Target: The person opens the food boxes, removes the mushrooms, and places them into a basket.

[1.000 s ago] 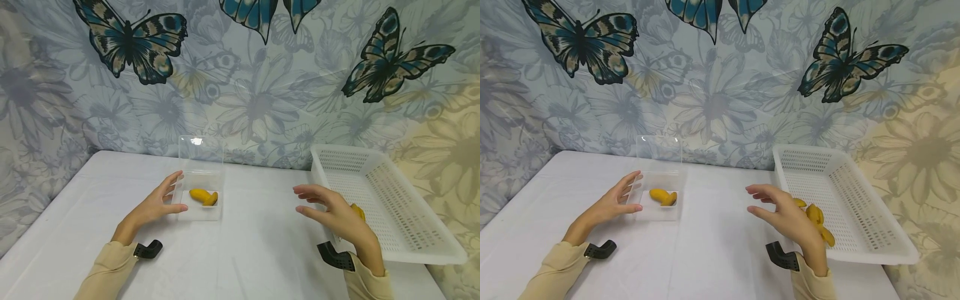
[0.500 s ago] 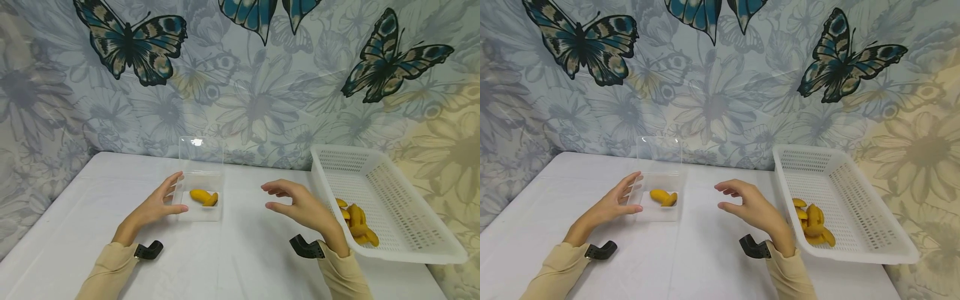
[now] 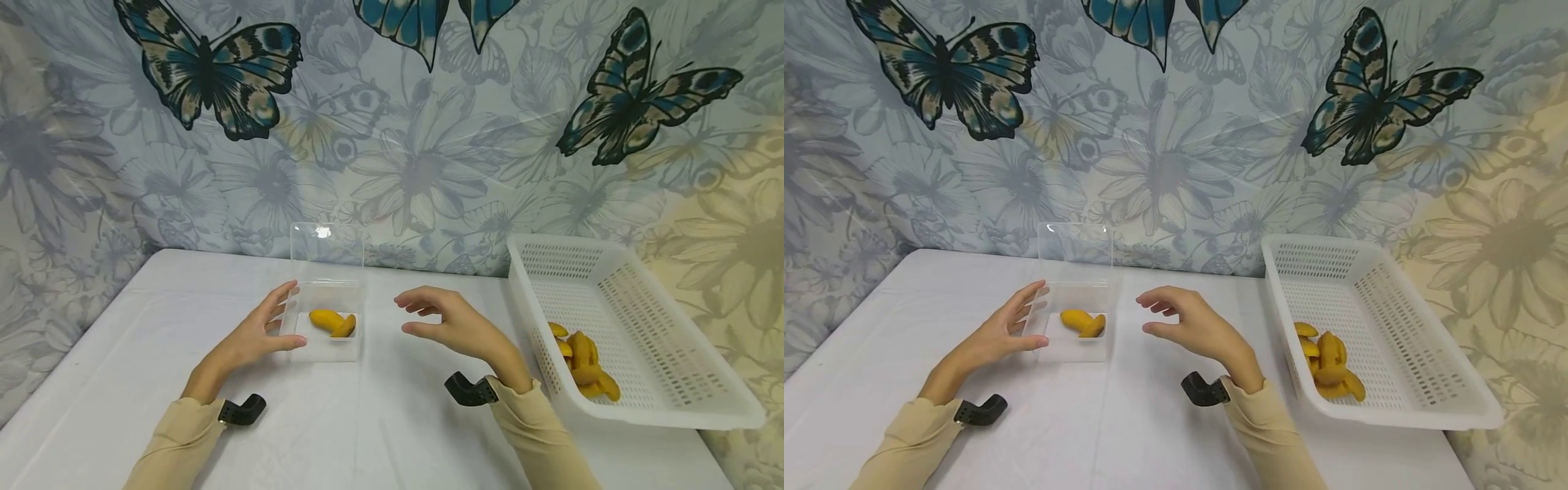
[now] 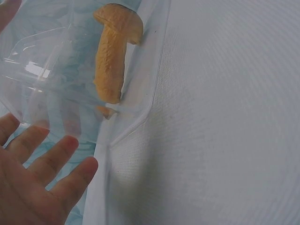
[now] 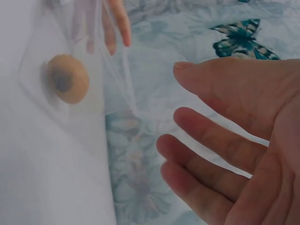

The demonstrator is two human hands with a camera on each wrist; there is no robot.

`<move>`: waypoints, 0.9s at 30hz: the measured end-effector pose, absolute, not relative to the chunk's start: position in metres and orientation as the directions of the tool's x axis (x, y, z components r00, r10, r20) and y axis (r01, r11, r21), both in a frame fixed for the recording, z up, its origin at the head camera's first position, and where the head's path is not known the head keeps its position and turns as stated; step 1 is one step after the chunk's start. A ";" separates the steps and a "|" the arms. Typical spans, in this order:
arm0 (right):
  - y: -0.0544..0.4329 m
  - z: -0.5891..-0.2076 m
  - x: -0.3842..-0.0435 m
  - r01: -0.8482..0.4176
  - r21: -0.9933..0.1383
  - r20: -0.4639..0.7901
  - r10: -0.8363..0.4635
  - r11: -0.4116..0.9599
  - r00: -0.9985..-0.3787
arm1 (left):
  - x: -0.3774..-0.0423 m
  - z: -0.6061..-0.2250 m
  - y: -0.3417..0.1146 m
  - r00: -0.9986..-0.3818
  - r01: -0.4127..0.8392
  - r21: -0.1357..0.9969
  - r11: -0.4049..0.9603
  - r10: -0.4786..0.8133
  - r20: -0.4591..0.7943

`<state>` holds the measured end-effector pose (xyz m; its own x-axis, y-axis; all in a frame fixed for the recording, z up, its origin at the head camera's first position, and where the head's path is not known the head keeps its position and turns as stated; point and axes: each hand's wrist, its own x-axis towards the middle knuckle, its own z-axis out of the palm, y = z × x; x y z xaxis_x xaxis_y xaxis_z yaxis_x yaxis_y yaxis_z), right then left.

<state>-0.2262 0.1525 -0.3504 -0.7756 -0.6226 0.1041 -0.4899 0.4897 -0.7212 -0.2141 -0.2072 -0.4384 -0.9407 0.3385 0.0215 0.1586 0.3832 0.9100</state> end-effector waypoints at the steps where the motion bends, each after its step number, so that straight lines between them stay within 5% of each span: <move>1: 0.151 -0.351 -0.228 -0.490 -0.720 0.101 -0.624 0.491 -0.775 | -0.214 -0.439 -0.208 -0.940 0.161 0.909 0.384 0.340 0.023; 27: 0.090 -0.361 -0.261 -0.528 -0.709 0.080 -0.690 0.468 -0.720 | -0.214 -0.437 -0.207 -0.941 0.152 0.914 0.377 0.337 0.017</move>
